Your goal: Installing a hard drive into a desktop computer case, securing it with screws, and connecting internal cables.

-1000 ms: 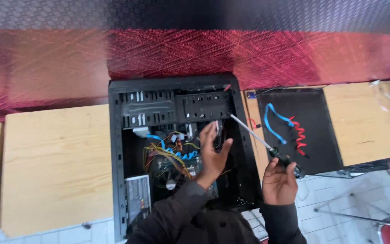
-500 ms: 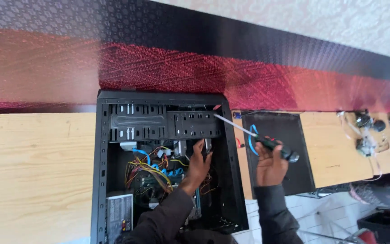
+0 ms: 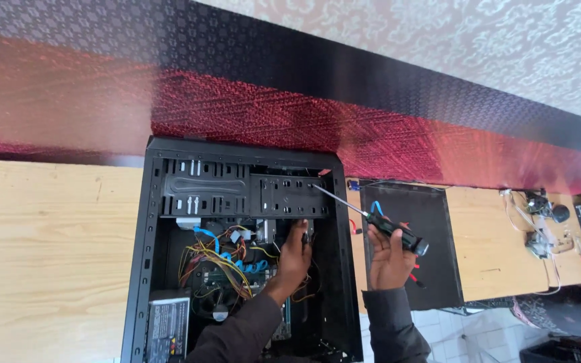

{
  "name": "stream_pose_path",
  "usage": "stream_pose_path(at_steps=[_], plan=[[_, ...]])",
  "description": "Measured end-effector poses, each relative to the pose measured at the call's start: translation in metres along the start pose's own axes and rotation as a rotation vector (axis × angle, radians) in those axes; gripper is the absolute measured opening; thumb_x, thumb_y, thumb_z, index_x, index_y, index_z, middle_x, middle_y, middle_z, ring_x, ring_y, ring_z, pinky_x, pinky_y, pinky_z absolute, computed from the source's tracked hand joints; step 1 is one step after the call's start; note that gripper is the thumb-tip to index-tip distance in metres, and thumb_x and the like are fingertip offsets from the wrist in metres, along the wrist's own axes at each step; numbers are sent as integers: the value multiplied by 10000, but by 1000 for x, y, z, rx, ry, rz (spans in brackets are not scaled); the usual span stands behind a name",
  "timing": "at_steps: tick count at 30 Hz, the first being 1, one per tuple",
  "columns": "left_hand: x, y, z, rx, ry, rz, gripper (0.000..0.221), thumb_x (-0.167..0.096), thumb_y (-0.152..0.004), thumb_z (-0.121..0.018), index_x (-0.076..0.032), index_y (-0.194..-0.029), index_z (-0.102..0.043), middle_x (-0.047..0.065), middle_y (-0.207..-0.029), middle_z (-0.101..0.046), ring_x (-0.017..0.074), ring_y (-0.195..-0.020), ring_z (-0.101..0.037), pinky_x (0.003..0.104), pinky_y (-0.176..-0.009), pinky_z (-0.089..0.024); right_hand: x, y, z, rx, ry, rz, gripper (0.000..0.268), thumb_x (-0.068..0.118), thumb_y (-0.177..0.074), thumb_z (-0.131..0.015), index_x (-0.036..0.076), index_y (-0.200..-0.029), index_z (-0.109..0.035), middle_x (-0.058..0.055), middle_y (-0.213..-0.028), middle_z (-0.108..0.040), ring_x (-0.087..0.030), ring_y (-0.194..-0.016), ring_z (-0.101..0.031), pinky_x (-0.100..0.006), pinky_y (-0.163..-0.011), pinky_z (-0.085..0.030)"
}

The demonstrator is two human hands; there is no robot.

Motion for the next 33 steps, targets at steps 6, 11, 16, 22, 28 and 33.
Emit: stream_pose_path(at_steps=[6, 11, 16, 22, 28, 33], plan=[[-14, 2, 3, 7, 25, -21, 710, 82, -955, -591, -98, -1600, -355, 265, -1614, -414, 526, -1386, -450, 666, -1066, -507, 0, 5, -1, -8, 7, 11, 272, 156, -1075, -573, 43, -1321, -550, -294, -1156, -689, -416, -956, -747, -460, -877, -676], [-19, -1, 3, -12, 3, -39, 690, 79, -953, -605, -70, -1585, -372, 307, -1593, -420, 559, -1355, -466, 695, -1041, -512, 16, 11, -23, 22, 62, 38, 289, 145, -1080, -554, 28, -1343, -520, -318, -1167, -674, -432, -966, -738, -484, -889, -671], [-11, 0, 1, 45, -44, -25, 703, 37, -981, -575, -104, -1616, -312, 262, -1653, -343, 523, -1365, -484, 661, -1034, -547, 41, 7, -57, 76, 202, 113, 298, 97, -1043, -609, 20, -1313, -509, -284, -1162, -691, -397, -884, -750, -425, -767, -687], [-5, -1, -4, 87, -88, 17, 735, 31, -996, -569, -100, -1640, -240, 271, -1653, -324, 503, -1383, -484, 678, -1064, -538, 89, -19, -126, 295, 486, 199, 389, 39, -971, -695, -38, -1299, -500, -305, -1104, -676, -428, -843, -731, -479, -701, -677], [-11, -5, 0, 118, -86, 47, 653, 20, -989, -548, -86, -1597, -333, 272, -1632, -378, 501, -1369, -514, 609, -1029, -549, 110, -47, -188, 500, 733, 162, 729, -56, -854, -804, 13, -1440, -375, -227, -923, -648, -304, -733, -742, -362, -619, -671], [-8, -6, 3, 154, -108, 63, 643, -12, -992, -543, -137, -1593, -353, 225, -1649, -383, 461, -1373, -534, 576, -1074, -524, 119, -68, -216, 644, 911, 234, 704, -76, -867, -773, 114, -1452, -429, -191, -1013, -558, -341, -814, -742, -391, -642, -652]])
Point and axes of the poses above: each hand's wrist, its own y-axis away from the middle knuckle, its own z-axis out of the back of the hand, x = y × z, the point moved 6 cm from there along -y, towards the middle knuckle
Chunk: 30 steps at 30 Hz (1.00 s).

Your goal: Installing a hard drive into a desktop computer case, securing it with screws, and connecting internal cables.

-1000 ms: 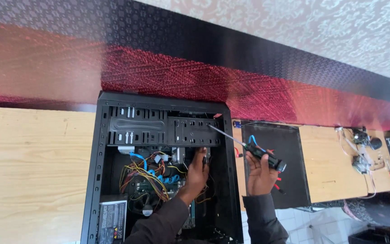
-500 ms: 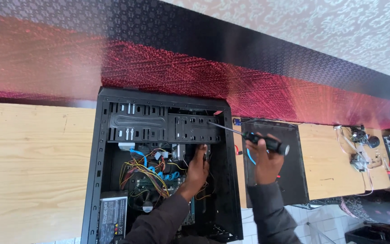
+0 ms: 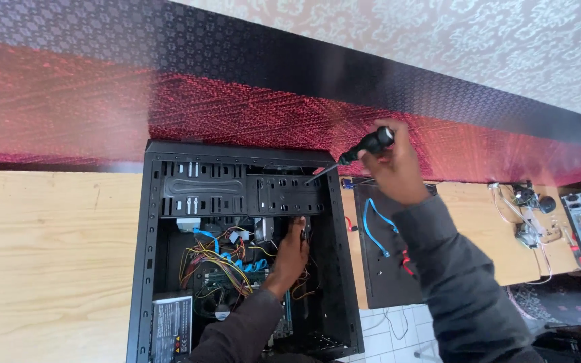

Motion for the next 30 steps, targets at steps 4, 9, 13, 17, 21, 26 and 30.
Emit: stream_pose_path(at_steps=[4, 9, 13, 17, 21, 26, 30], plan=[[-5, -1, 4, 8, 28, 26, 668, 7, -982, -548, -145, -1602, -354, 221, -1646, -396, 468, -1362, -541, 570, -1073, -529, 13, -12, 15, 89, 123, 98, 433, -24, -923, -717, 9, -1325, -558, -157, -897, -583, -309, -712, -734, -377, -594, -623], [-1, -1, 1, 46, 24, 47, 671, -4, -973, -551, -157, -1595, -350, 218, -1665, -368, 487, -1352, -540, 597, -1059, -534, 40, -23, 18, 173, 643, 246, 380, 282, -969, -774, 106, -1254, -594, -213, -748, -639, -460, -733, -714, -536, -581, -522], [7, -3, -1, 61, 26, 76, 685, -13, -978, -548, -171, -1607, -330, 219, -1678, -341, 511, -1354, -525, 618, -1057, -540, 44, -29, 5, 372, 794, 185, 313, 315, -983, -642, 131, -1223, -563, -239, -1019, -617, -534, -920, -666, -628, -789, -527], [4, -4, 0, 75, 17, 69, 704, -15, -987, -539, -157, -1631, -292, 227, -1690, -313, 506, -1361, -517, 592, -1060, -549, 53, -34, -13, 536, 675, 158, 418, 107, -900, -627, 76, -1277, -450, -286, -1109, -502, -616, -1082, -575, -633, -923, -490], [0, -3, 3, 63, 4, 41, 715, 9, -989, -538, -134, -1640, -279, 262, -1671, -320, 518, -1340, -529, 598, -1014, -573, 68, -37, -13, 547, 834, 56, 383, 246, -929, -668, 106, -1247, -506, -264, -1081, -618, -542, -1067, -642, -623, -902, -497], [-5, -4, 3, 51, -13, 38, 725, -7, -968, -553, -136, -1629, -285, 259, -1657, -351, 518, -1333, -543, 596, -1027, -558, 51, -49, -11, 485, 1060, -118, 462, 636, -905, -611, 241, -1145, -620, -177, -1054, -749, -455, -1064, -700, -548, -954, -530], [13, -5, -9, 18, -68, 13, 720, -14, -939, -593, -132, -1596, -326, 258, -1650, -364, 512, -1279, -585, 578, -986, -587, 66, -43, -10, 514, 1078, -145, 535, 687, -860, -672, 277, -1190, -575, -164, -1081, -745, -429, -1091, -695, -546, -940, -535]])
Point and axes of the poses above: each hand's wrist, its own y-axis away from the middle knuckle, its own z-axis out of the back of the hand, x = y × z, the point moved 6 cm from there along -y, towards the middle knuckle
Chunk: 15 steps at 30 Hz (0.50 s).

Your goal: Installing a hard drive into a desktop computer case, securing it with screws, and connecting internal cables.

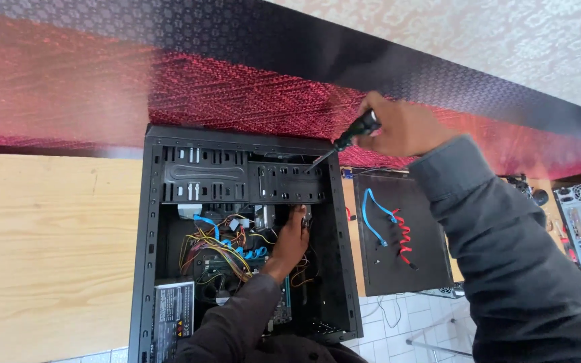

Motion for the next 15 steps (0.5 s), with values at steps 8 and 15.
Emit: stream_pose_path(at_steps=[8, 15], plan=[[-29, 2, 20, -10, 16, -25, 655, -12, -965, -563, -108, -1575, -344, 266, -1648, -356, 516, -1238, -605, 586, -924, -624, -20, -7, -7, 50, 66, 35, 573, 691, -817, -698, 216, -1137, -674, -167, -1051, -755, -434, -1080, -697, -590, -912, -536], [-32, 3, 20, -12, 0, -80, 695, 19, -984, -545, -68, -1624, -288, 307, -1631, -359, 495, -1266, -611, 532, -926, -617, -5, 12, -3, 11, 94, 83, 400, 555, -931, -582, 301, -1232, -654, -169, -1027, -779, -446, -1053, -717, -570, -936, -548]])
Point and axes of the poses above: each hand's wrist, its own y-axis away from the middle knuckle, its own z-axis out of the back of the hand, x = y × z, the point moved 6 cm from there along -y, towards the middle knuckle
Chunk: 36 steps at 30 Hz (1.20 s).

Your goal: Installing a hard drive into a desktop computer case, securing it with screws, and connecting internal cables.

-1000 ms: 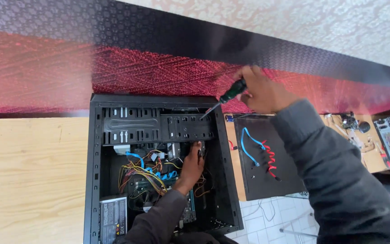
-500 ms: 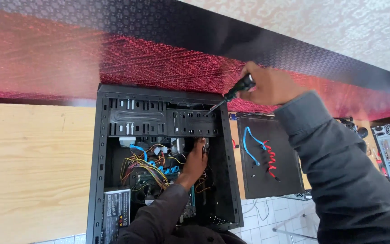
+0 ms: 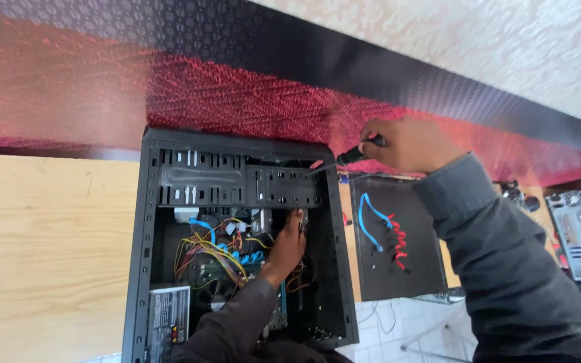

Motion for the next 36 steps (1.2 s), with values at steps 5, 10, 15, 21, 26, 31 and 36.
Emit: stream_pose_path(at_steps=[5, 10, 15, 21, 26, 31, 36], plan=[[3, 4, -2, 2, 22, -2, 673, 37, -966, -547, -26, -1594, -317, 350, -1614, -358, 531, -1270, -588, 561, -981, -588, -1, 10, -12, 6, -96, 25, 538, 508, -814, -738, 285, -1278, -581, -211, -973, -761, -470, -1015, -712, -607, -869, -551], [8, 4, -6, 7, 24, 17, 724, 34, -957, -564, -68, -1617, -286, 321, -1643, -319, 533, -1303, -548, 577, -987, -584, -3, 14, -12, 46, -136, 35, 482, 412, -866, -702, 259, -1286, -523, -219, -1020, -749, -479, -1019, -709, -621, -879, -540], [5, 4, -3, 8, 19, 23, 726, 34, -952, -568, -55, -1616, -289, 334, -1640, -320, 529, -1325, -535, 576, -993, -583, -7, -2, -18, -18, -227, 64, 390, 431, -878, -711, 212, -1180, -594, -191, -1040, -727, -460, -1032, -703, -615, -842, -548], [-1, 2, 3, 29, 37, 21, 693, 29, -968, -555, -43, -1605, -291, 335, -1653, -297, 522, -1317, -552, 554, -998, -585, -5, 0, -15, -132, -83, 36, 375, 470, -1000, -591, 236, -1292, -592, -199, -990, -740, -465, -955, -723, -620, -831, -558], [-8, 1, 7, 49, 24, 11, 683, 30, -984, -544, -29, -1607, -268, 344, -1652, -283, 518, -1315, -555, 547, -982, -599, 10, 18, 2, -5, -262, 123, 549, 307, -843, -724, 114, -1312, -514, -284, -1240, -649, -543, -1148, -632, -656, -935, -511], [-9, 2, 7, 58, 65, 22, 664, 29, -999, -520, -17, -1606, -256, 340, -1668, -247, 531, -1324, -533, 578, -1012, -584, 8, 20, -2, -68, -391, 208, 499, 142, -844, -716, 34, -1297, -538, -308, -1170, -638, -564, -1072, -631, -657, -897, -501], [-3, 3, 4, 69, 58, 8, 628, 35, -997, -525, 0, -1576, -287, 342, -1668, -253, 517, -1344, -533, 546, -1031, -580, -5, 11, -17, -89, -312, 49, 423, 277, -904, -702, 173, -1290, -565, -216, -976, -734, -455, -932, -726, -586, -807, -545]])
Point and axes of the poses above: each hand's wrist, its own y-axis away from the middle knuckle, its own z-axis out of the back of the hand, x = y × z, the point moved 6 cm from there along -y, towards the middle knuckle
